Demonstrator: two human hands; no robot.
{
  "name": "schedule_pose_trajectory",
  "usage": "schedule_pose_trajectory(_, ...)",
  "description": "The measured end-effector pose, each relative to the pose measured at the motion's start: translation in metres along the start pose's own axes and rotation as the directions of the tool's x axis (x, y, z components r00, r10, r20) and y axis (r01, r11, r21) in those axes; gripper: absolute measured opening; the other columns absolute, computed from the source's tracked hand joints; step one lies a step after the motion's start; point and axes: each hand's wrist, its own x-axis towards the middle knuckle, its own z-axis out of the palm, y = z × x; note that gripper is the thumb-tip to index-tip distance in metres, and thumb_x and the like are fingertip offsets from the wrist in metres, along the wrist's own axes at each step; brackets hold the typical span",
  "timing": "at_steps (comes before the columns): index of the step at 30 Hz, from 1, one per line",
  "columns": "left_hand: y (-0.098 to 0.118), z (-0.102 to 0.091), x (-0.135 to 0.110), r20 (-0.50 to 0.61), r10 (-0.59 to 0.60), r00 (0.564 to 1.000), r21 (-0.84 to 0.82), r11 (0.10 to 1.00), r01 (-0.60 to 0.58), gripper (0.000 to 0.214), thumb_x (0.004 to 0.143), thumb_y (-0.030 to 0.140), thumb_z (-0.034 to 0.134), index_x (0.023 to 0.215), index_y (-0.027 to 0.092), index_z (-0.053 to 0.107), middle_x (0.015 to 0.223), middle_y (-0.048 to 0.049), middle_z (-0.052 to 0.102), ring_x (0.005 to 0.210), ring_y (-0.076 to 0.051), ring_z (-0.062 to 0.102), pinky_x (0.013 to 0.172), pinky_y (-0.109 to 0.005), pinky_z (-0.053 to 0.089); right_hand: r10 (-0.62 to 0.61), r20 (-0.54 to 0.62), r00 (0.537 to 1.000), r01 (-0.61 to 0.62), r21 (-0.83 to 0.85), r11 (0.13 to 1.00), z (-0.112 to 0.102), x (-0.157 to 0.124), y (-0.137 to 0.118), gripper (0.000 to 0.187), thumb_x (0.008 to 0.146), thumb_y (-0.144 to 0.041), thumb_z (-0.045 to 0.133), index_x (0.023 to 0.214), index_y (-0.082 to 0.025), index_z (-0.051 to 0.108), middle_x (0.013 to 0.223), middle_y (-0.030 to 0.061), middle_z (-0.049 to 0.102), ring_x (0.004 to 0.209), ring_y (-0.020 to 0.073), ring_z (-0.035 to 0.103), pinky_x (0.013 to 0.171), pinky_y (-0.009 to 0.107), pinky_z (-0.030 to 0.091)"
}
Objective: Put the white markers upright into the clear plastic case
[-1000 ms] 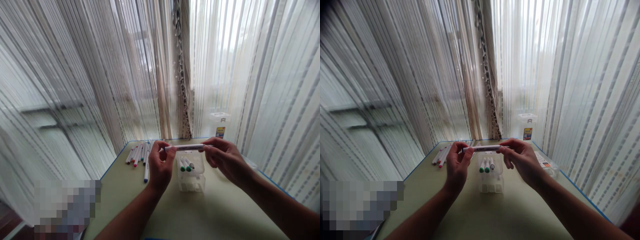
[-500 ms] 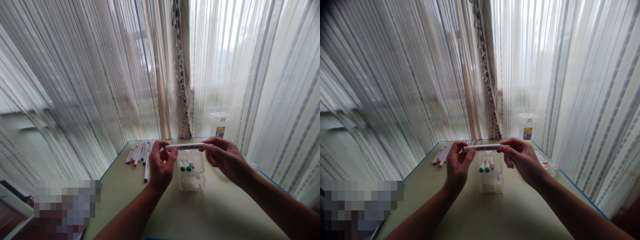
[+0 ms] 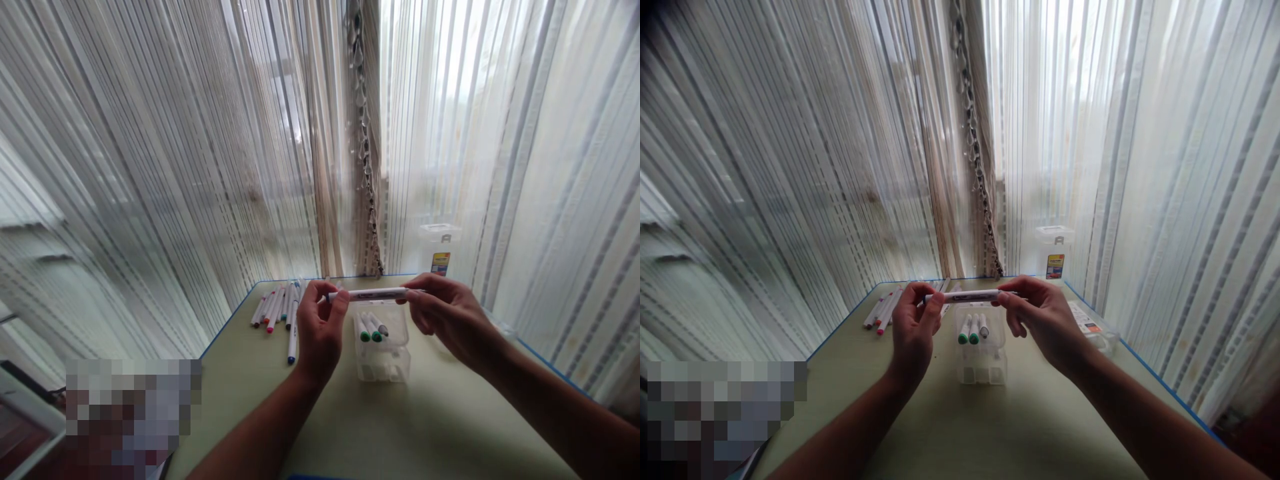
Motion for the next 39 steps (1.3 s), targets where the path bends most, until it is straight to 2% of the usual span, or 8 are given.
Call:
schedule_pose_trajectory(5,0.0000,-0.0008,-0.0015,0.008,0.032,0.999,0.025,0.999,-0.033,0.024,0.090,0.040,0.069,0.090,0.019,0.057,0.070,0.0048,0.050,0.051,-0.006,0.039,0.045,-0.019,0.027,0.010,-0.020,1.000,-0.010,0.033,0.999,0.0008,0.0018,-0.0020,0.025,0.065,-0.035,0.091,0.075,-0.017,0.076,0.047,-0.0023,0.057,0.035,0.0079,0.043,0.034,0.021,0.028)
schedule_pose_trajectory(14,-0.0027,-0.0014,0.0001,-0.032,0.014,0.999,-0.053,0.998,-0.016,0.021,0.094,0.040,0.059,0.090,0.019,0.061,0.054,0.0066,0.041,0.046,-0.008,0.033,0.044,-0.020,0.023,0.018,-0.025,1.000,-0.016,0.058,0.998,0.0001,0.0019,-0.0014,0.023,0.065,-0.034,0.091,0.074,-0.018,0.077,0.048,-0.0019,0.059,0.035,0.0075,0.044,0.034,0.021,0.029)
schedule_pose_trajectory(23,-0.0028,-0.0018,-0.0008,-0.040,0.034,0.999,-0.049,0.998,-0.036,0.021,0.097,0.036,0.054,0.092,0.018,0.064,0.054,0.0054,0.043,0.047,-0.009,0.035,0.045,-0.021,0.024,0.025,-0.028,0.999,-0.023,0.072,0.997,-0.0008,0.0028,-0.0005,0.024,0.064,-0.033,0.092,0.075,-0.017,0.078,0.054,0.0014,0.065,0.035,0.0067,0.045,0.034,0.020,0.031)
schedule_pose_trajectory(28,-0.0021,-0.0005,0.0004,-0.077,0.027,0.997,-0.064,0.997,-0.032,0.021,0.095,0.037,0.057,0.092,0.017,0.064,0.058,0.0044,0.047,0.046,-0.007,0.036,0.044,-0.019,0.025,-0.007,-0.019,1.000,0.008,0.067,0.998,-0.0017,0.0030,0.0022,0.023,0.067,-0.032,0.091,0.080,-0.017,0.079,0.069,0.0053,0.074,0.036,0.0053,0.047,0.034,0.019,0.032)
schedule_pose_trajectory(32,-0.0035,-0.0004,0.0016,-0.096,0.031,0.995,-0.077,0.996,-0.039,0.021,0.094,0.036,0.058,0.093,0.016,0.064,0.066,0.0026,0.053,0.046,-0.005,0.038,0.043,-0.018,0.028,-0.027,-0.011,1.000,0.028,0.063,0.998,-0.0025,0.0026,0.0032,0.022,0.069,-0.031,0.090,0.081,-0.017,0.079,0.068,0.0054,0.075,0.034,0.0054,0.048,0.033,0.018,0.032)
schedule_pose_trajectory(39,-0.0055,-0.0021,0.0040,-0.111,0.037,0.993,-0.073,0.996,-0.046,0.018,0.095,0.033,0.056,0.094,0.017,0.063,0.063,0.0041,0.051,0.046,-0.006,0.038,0.042,-0.018,0.028,-0.027,0.028,0.999,0.025,0.077,0.997,-0.0030,0.0023,0.0043,0.022,0.067,-0.027,0.090,0.086,-0.018,0.081,0.070,0.0058,0.077,0.034,0.0059,0.051,0.033,0.017,0.035)
